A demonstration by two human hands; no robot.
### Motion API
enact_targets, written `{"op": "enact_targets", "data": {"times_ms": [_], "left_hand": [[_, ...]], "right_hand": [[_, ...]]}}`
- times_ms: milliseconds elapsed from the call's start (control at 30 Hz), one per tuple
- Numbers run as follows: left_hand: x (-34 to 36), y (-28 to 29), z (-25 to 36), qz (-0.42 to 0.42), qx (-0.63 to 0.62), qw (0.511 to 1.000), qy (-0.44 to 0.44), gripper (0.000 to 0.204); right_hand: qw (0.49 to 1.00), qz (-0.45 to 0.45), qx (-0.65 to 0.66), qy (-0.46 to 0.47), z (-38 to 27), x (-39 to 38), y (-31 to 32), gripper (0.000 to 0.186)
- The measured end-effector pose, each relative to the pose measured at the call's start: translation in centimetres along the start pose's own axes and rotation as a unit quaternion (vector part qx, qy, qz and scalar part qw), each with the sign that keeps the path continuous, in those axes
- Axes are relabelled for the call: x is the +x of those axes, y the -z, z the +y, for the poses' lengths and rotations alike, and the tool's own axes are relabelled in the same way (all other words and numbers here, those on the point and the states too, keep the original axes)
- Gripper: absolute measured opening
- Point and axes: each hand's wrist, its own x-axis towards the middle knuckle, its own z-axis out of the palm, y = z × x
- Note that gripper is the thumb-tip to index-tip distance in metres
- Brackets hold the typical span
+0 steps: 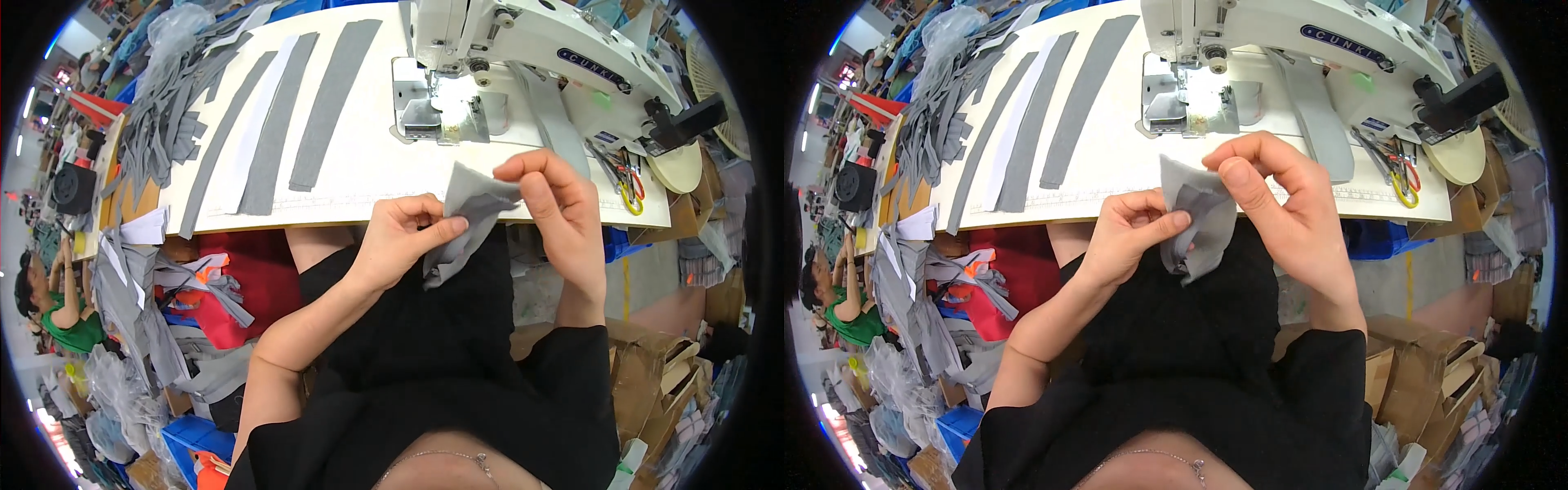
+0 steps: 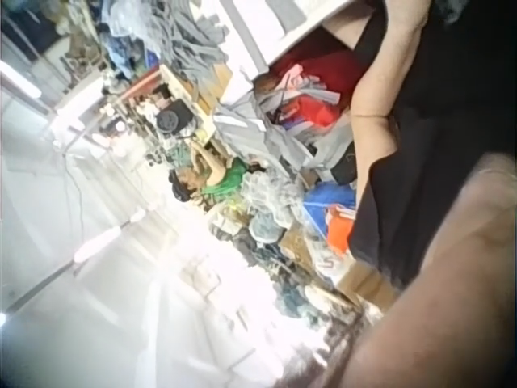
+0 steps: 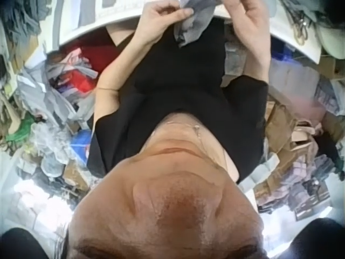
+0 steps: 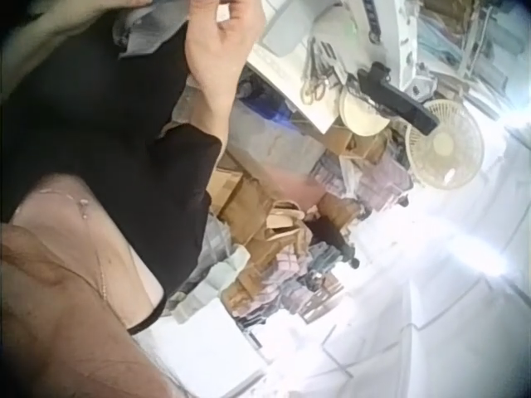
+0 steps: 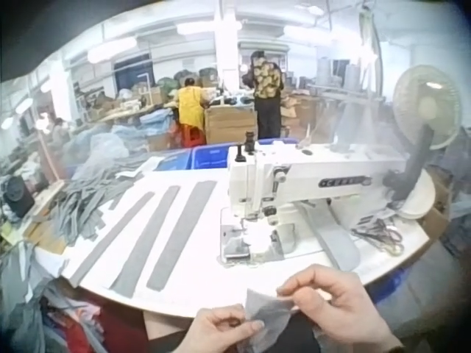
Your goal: Sewing strips of leather or synthetic material and attaching a zipper using an industrial sewing machine.
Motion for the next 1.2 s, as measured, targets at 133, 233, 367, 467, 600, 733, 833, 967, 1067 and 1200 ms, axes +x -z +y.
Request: {"op": "enact_targets", "data": {"times_ms": [133, 233, 367, 467, 600, 733, 833, 967, 1067, 1200], "left_hand": [[0.1, -0.7, 0.2, 0.017, -0.054, 0.998, 0.015, 0.011], [0.8, -0.8, 0.1, 0.024, 0.042, 0.994, -0.097, 0.008], [2.2, -1.4, 1.9, 0.032, 0.135, 0.966, -0.218, 0.009], [2.3, -1.4, 2.9, 0.034, 0.040, 0.988, -0.147, 0.014], [2.6, -1.6, 3.9, 0.031, 0.011, 0.982, -0.187, 0.013], [2.6, -1.4, 5.0, 0.039, 0.033, 0.970, -0.237, 0.012], [2.5, -0.7, 5.7, 0.043, 0.069, 0.965, -0.249, 0.013], [2.1, -1.0, 6.5, 0.054, 0.060, 0.965, -0.248, 0.013], [2.0, -0.7, 6.4, 0.065, 0.078, 0.963, -0.248, 0.013], [2.2, -0.3, 6.0, 0.074, 0.102, 0.960, -0.252, 0.014]], "right_hand": [[0.982, -0.035, -0.146, 0.114, -0.9, 1.2, 0.6, 0.025], [0.980, -0.040, -0.182, 0.076, -1.1, 1.9, 0.9, 0.022], [0.983, -0.048, -0.167, 0.063, -1.0, 2.6, 0.9, 0.019], [0.982, -0.044, -0.167, 0.073, -1.3, 3.0, 0.4, 0.019], [0.982, -0.027, -0.178, 0.061, -2.3, 3.7, 0.0, 0.020], [0.975, -0.026, -0.192, 0.108, -3.1, 4.6, -0.7, 0.020], [0.967, -0.025, -0.219, 0.128, -3.9, 5.1, -1.1, 0.021], [0.931, -0.014, -0.289, 0.223, -4.7, 5.8, -1.3, 0.022], [0.922, -0.031, -0.295, 0.247, -5.1, 6.1, -1.7, 0.020], [0.898, -0.047, -0.341, 0.273, -5.2, 6.4, -1.8, 0.017]]}}
